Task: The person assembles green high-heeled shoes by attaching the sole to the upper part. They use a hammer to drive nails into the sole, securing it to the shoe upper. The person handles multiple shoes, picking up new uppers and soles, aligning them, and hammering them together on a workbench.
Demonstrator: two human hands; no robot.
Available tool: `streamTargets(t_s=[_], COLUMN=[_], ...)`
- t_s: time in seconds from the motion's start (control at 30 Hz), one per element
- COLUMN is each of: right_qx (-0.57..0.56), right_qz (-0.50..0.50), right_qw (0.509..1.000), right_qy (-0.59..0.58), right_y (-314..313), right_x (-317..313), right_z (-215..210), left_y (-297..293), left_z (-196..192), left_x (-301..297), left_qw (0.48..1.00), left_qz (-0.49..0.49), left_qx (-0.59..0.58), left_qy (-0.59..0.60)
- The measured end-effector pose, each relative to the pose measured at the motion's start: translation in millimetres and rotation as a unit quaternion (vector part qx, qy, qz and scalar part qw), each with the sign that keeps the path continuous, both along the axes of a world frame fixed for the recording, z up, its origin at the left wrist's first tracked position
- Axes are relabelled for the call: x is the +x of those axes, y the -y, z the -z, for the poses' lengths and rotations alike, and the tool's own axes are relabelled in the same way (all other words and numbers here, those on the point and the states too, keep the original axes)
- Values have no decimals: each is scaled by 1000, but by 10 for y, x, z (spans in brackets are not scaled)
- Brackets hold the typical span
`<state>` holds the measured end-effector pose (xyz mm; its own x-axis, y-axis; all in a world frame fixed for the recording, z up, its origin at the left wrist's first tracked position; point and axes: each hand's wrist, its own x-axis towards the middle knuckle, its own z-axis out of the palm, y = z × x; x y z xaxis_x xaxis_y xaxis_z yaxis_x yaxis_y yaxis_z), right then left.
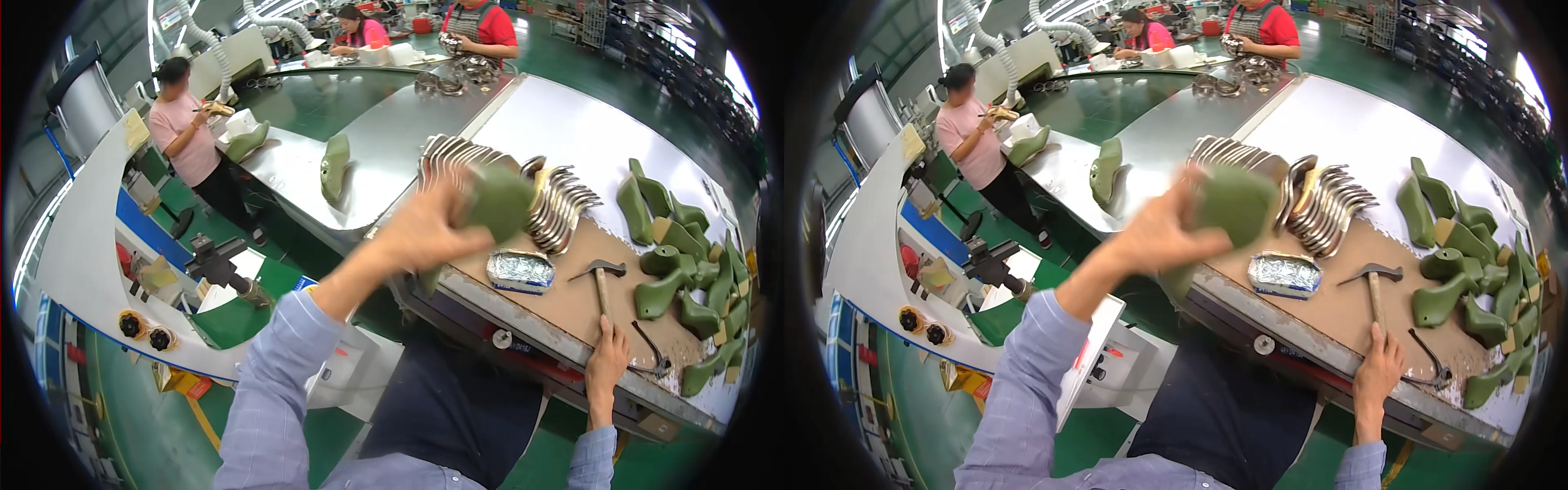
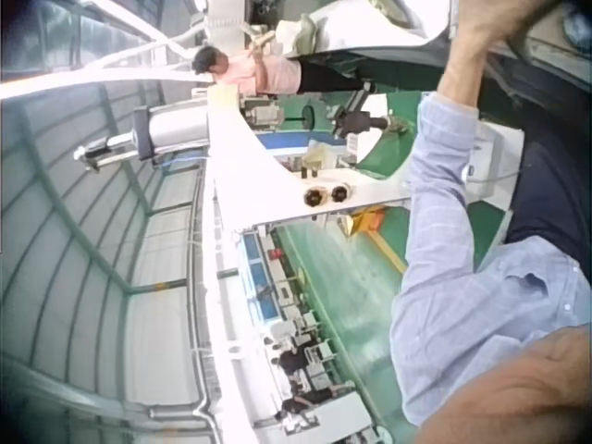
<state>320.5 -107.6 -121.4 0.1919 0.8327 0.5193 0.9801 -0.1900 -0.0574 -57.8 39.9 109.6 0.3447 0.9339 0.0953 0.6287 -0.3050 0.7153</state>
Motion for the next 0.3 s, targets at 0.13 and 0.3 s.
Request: streamTargets(t_s=[0.13,0.3], right_qx=[7,-22], right_qz=[-13,14], right_qw=[999,998], right_qy=[-38,-64], right_y=[-65,-62], right_x=[-88,-88], right_z=[-30,-66], left_y=[-985,-1441], left_z=[572,1537], left_x=[-1026,-1669], left_qw=[885,957], left_qz=[-101,-261], left_qx=[218,119], left_qy=[398,46])
